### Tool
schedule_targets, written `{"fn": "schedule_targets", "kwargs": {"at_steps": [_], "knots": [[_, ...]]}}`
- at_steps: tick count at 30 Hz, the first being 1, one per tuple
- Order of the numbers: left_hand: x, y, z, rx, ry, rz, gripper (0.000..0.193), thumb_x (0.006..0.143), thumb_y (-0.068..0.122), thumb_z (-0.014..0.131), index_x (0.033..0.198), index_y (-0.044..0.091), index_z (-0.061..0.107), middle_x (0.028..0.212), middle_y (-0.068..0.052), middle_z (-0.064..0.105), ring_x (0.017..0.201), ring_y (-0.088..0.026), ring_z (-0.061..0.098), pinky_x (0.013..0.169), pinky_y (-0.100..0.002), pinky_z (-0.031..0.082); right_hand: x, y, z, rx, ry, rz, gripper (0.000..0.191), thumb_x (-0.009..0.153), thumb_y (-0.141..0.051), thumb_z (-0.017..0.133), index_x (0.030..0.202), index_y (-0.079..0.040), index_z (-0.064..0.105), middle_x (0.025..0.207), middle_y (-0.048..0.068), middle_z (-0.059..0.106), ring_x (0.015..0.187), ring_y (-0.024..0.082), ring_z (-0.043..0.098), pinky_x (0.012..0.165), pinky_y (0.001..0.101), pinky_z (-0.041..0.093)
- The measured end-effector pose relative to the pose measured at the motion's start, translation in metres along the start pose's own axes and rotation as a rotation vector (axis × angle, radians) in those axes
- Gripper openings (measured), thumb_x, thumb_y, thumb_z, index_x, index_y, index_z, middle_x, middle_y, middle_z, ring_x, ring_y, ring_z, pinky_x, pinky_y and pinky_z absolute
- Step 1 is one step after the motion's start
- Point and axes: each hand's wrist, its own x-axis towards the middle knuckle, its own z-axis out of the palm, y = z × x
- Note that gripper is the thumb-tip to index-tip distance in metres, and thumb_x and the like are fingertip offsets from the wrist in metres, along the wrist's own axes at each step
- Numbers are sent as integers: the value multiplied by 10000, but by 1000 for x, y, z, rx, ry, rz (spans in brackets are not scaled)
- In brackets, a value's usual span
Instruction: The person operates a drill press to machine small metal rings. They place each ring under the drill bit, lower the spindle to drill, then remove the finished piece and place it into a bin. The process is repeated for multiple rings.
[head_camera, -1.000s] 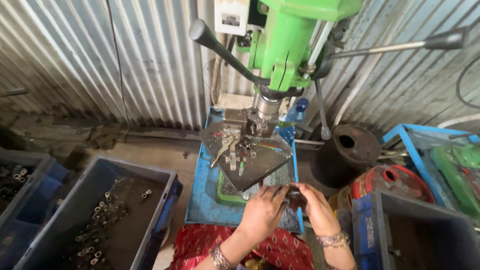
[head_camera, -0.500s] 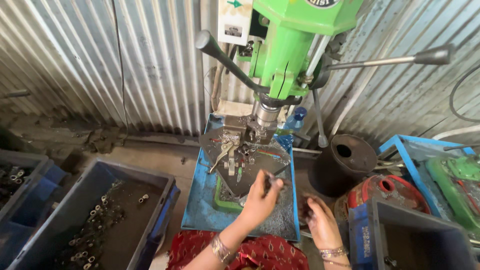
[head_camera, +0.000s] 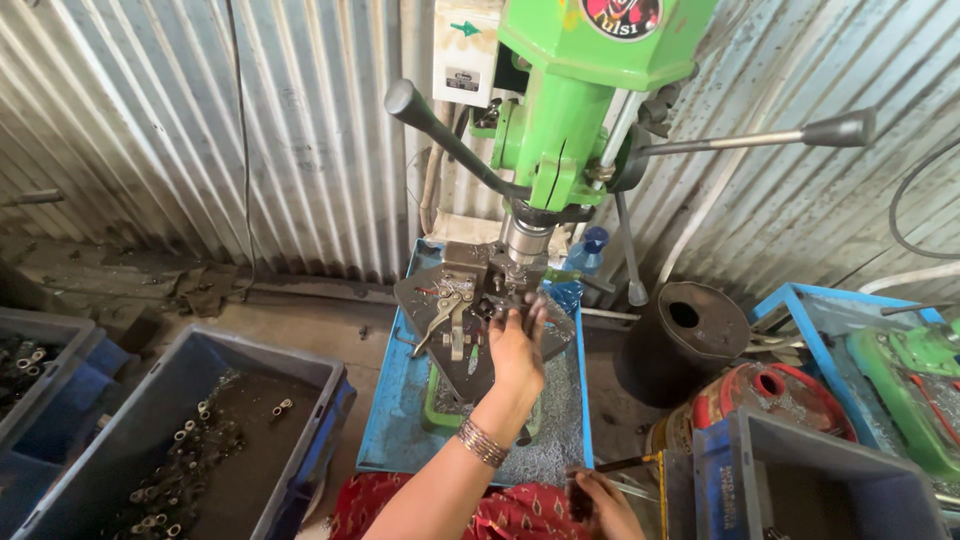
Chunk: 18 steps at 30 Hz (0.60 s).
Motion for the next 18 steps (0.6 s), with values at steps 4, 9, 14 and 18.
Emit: {"fn": "schedule_targets", "kwargs": {"at_steps": [4,9,14,18], "knots": [[10,-1,1,101,99,49,264,1042,118,503,1275,69,389,1163,-136,646,984,-263,726,856,-356,624,-5,-1,3,134,85,39,299,934,-158,630,1137,43,717,858,107,714,797,196,661,718,319,514],[12,-1,-4,192,157,-15,329,1021,128,548,1320,155,415,1152,-112,631,911,-223,709,809,-350,634,-6,-1,9,37,139,153,314,937,-200,639,1124,31,740,756,111,657,664,226,618,620,379,512],[18,4,-2,229,78,68,304,1033,167,566,1296,101,429,1113,-109,667,889,-229,719,755,-360,614,-7,12,22,64,43,107,310,930,-201,664,1141,18,724,762,102,677,639,214,639,575,349,502],[12,21,10,297,77,-110,228,1053,207,517,1238,92,448,1127,-107,682,895,-245,731,761,-384,595,-9,16,29,51,0,114,328,908,-217,663,1148,0,715,769,92,684,636,212,642,569,393,541]]}}
